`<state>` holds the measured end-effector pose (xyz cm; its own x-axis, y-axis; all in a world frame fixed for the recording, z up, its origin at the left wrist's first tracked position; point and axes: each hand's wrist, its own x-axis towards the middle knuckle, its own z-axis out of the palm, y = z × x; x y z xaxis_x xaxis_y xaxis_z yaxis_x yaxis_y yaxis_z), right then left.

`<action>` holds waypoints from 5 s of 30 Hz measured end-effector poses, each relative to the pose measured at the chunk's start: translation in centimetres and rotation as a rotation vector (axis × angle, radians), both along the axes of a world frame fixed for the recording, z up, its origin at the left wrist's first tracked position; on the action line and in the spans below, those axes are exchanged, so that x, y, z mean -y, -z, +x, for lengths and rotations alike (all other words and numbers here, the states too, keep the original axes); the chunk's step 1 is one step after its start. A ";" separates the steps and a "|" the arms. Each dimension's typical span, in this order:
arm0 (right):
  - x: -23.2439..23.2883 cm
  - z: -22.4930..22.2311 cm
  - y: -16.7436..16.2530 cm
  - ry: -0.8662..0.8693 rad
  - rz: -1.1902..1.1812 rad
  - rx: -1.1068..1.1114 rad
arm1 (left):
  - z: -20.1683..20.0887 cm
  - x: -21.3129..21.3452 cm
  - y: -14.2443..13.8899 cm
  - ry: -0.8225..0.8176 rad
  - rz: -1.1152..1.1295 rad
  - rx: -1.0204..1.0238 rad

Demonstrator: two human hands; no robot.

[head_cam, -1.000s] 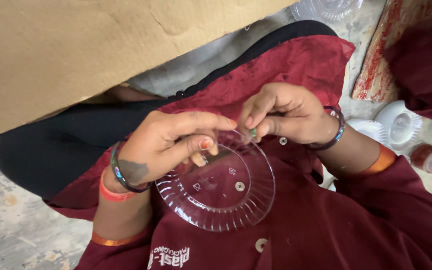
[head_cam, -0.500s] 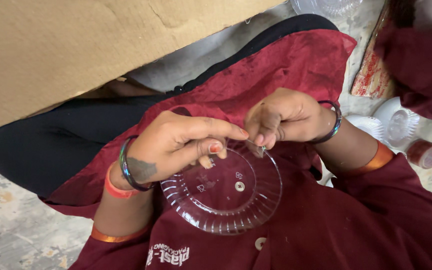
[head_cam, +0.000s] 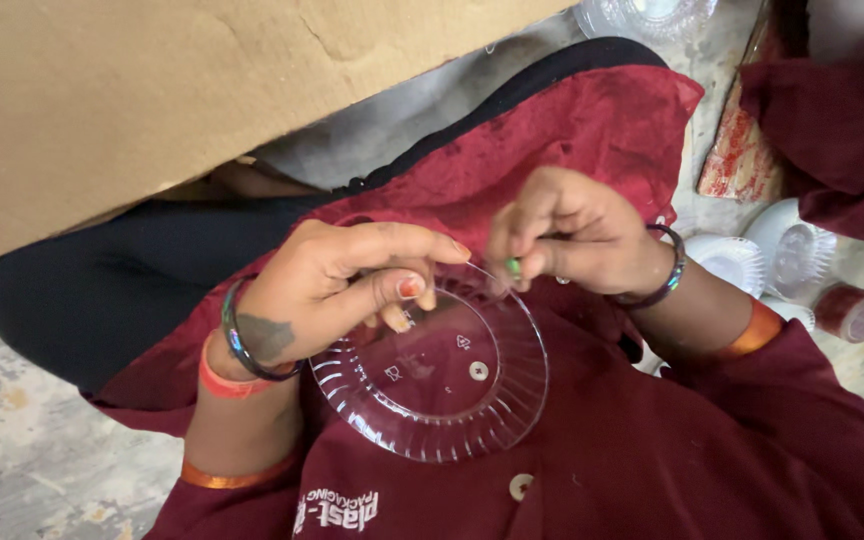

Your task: The person sits on the floor and uses a small blade to trim the edges of clear plastic plates. They hold each plate in one hand and scrape the rim with the blade, then place the finished plate into a cardboard box.

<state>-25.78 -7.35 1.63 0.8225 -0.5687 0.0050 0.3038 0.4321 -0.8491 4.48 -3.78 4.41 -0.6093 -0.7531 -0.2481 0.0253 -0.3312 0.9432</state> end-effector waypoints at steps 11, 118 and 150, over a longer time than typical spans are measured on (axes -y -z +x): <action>0.7 0.2 -0.1 -0.097 -0.087 -0.059 | -0.2 0.1 0.3 0.064 -0.055 -0.066; -2.6 -2.6 -0.5 0.016 -0.223 -0.148 | -1.8 -8.1 1.0 -0.715 0.265 0.031; -2.7 -1.6 -1.4 0.171 -0.169 -0.154 | -2.0 -8.1 0.9 -0.693 0.231 0.023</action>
<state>-27.41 -4.65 3.04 0.7130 -0.7012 -0.0067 0.2217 0.2344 -0.9465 2.46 4.31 3.51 -0.0046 -0.8906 -0.4547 0.2821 -0.4374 0.8539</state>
